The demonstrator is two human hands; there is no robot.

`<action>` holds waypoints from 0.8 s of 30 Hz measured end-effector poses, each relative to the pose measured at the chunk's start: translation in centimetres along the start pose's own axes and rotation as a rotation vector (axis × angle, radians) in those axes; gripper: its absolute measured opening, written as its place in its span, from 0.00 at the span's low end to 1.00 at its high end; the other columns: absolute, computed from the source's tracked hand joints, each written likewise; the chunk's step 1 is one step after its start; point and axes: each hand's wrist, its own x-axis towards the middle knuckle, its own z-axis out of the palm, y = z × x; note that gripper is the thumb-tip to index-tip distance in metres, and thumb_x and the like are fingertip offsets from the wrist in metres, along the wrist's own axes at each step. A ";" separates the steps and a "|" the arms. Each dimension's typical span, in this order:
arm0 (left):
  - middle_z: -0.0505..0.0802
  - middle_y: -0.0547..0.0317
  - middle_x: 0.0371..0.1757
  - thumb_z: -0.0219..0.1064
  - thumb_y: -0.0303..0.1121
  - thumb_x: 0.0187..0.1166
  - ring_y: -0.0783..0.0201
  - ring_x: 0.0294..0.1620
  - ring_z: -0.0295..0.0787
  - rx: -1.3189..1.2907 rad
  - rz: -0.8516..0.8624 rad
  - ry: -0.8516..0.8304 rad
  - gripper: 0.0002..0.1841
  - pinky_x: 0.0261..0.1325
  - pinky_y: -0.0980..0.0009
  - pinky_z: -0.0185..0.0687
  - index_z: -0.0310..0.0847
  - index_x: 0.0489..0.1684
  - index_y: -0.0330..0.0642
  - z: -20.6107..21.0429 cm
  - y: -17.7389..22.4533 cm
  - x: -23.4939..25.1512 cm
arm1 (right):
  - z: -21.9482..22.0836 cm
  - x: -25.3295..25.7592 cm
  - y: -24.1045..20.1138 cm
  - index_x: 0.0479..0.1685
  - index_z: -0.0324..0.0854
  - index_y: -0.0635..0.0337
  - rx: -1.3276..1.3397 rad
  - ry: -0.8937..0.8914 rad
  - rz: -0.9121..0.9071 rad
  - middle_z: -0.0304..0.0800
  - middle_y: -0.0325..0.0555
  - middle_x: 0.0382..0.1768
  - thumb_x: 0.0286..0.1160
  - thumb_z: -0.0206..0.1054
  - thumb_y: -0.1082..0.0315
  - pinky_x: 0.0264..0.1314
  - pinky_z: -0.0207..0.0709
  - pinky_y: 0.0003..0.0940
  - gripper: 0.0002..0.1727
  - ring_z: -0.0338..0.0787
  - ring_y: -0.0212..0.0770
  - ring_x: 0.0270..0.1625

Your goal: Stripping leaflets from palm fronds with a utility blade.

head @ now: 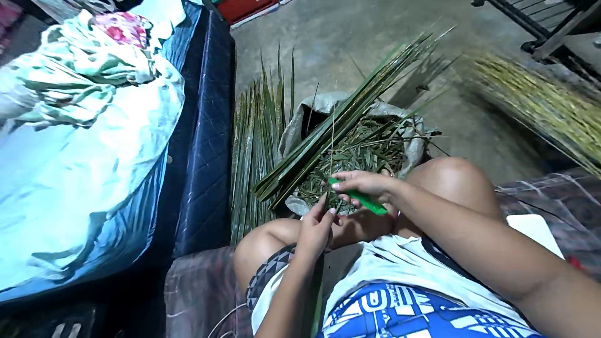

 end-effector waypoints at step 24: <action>0.91 0.53 0.37 0.48 0.35 0.93 0.66 0.30 0.83 0.509 -0.045 0.144 0.21 0.40 0.65 0.80 0.78 0.76 0.37 -0.2 0.9 3.6 | 2.5 -0.1 0.5 0.57 0.80 0.64 -0.773 0.187 0.048 0.81 0.53 0.39 0.90 0.59 0.61 0.44 0.75 0.47 0.15 0.81 0.46 0.37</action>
